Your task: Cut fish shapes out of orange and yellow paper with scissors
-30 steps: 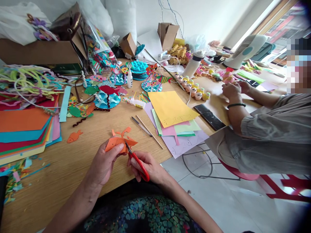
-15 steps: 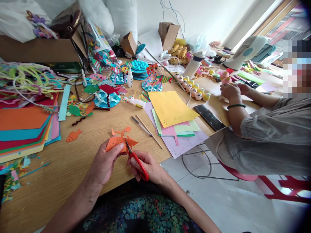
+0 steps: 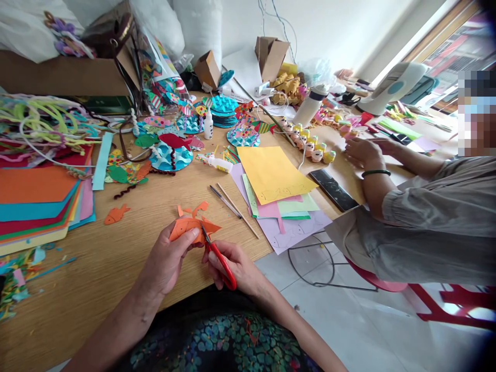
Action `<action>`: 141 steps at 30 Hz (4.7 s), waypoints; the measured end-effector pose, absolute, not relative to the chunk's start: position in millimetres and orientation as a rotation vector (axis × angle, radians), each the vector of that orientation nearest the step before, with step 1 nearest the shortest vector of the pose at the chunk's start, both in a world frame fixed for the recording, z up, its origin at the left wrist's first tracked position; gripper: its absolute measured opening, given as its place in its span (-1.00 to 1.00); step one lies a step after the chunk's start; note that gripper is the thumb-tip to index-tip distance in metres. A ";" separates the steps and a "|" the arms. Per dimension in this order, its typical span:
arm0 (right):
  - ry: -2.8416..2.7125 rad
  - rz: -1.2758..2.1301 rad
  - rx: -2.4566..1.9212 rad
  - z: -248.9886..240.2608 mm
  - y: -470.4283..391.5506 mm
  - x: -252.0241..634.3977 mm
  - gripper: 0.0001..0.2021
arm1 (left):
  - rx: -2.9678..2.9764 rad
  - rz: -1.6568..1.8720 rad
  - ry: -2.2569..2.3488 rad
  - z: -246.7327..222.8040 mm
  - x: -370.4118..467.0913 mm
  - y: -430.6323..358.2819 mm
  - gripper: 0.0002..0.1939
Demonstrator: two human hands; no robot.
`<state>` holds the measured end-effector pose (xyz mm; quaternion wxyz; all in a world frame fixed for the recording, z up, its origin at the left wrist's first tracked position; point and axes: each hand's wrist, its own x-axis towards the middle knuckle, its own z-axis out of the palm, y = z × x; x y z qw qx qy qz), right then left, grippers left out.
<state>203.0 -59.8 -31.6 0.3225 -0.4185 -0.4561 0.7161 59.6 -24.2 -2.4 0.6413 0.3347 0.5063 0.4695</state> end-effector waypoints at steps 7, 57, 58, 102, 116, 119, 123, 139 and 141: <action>-1.186 1.876 -1.091 -34.8 -60.9 203.6 -0.53 | 0.782 1.072 1.161 -1.1 59.5 -24.8 -0.89; -1.213 1.894 -1.038 -35.6 -62.3 204.9 -0.54 | 0.830 1.037 1.171 -5.1 54.6 -21.3 -0.89; -1.213 1.892 -1.036 -35.9 -62.4 204.8 -0.54 | 0.829 1.041 1.180 -4.4 55.3 -21.7 -0.89; -1.249 1.833 -1.069 -39.7 -65.3 207.2 -0.58 | 0.906 1.093 1.148 -4.8 59.3 -24.2 -0.92; -1.215 1.818 -1.127 -36.7 -64.5 206.8 -0.56 | 0.869 1.121 1.152 -7.7 62.2 -23.6 -0.95; -1.202 1.824 -1.102 -36.9 -65.0 206.7 -0.55 | 0.867 1.115 1.158 -7.5 61.4 -23.2 -0.95; -1.184 1.840 -1.069 -38.4 -65.8 207.0 -0.57 | 0.864 1.106 1.153 -6.9 60.1 -23.3 -0.95; -1.204 1.881 -1.051 -40.1 -66.8 210.3 -0.57 | 0.930 0.936 1.160 -6.9 49.4 -21.4 -0.90; -1.214 1.880 -1.054 -39.8 -66.3 211.0 -0.56 | 0.934 0.918 1.146 -6.5 47.1 -20.9 -0.91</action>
